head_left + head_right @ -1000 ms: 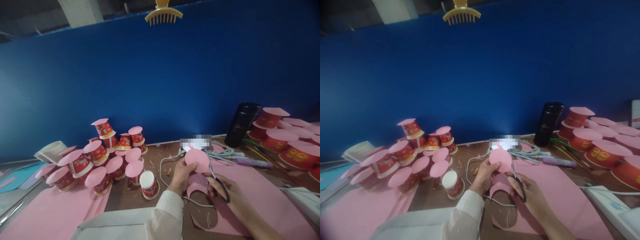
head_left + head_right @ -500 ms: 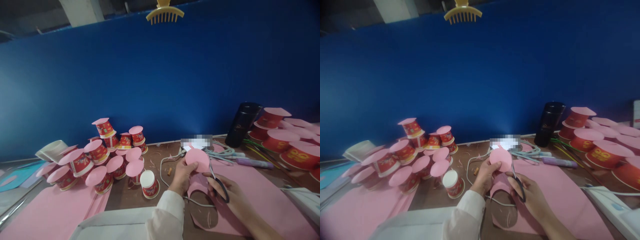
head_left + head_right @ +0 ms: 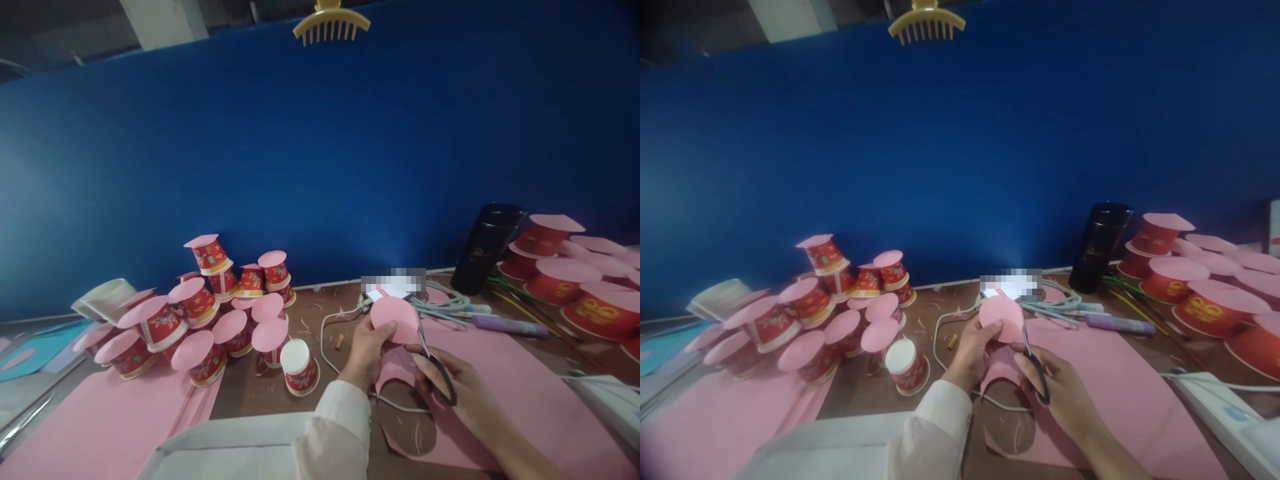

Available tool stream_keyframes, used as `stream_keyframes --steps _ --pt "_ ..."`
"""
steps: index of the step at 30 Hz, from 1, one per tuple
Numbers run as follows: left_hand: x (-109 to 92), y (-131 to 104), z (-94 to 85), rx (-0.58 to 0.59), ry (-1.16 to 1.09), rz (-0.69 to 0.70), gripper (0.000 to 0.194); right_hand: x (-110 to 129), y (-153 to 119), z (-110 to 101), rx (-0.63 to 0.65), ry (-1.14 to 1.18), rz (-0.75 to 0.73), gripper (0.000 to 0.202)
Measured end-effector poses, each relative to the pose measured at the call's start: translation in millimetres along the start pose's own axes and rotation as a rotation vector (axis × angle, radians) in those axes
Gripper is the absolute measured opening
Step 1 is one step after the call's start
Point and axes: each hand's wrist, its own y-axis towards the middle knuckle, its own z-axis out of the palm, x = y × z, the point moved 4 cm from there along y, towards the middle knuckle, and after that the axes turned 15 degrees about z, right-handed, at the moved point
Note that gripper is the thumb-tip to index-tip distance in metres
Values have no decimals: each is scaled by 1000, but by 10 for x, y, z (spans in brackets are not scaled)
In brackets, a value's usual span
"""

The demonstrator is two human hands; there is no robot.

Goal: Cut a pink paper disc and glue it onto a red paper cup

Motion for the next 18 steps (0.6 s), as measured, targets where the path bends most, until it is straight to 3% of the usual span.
stream_keyframes --steps 8,18 --pt "15 -4 -3 -21 -4 13 65 -35 34 -8 8 32 18 66" --pt "18 -26 29 31 0 -11 65 129 -83 18 -43 -51 -44 44"
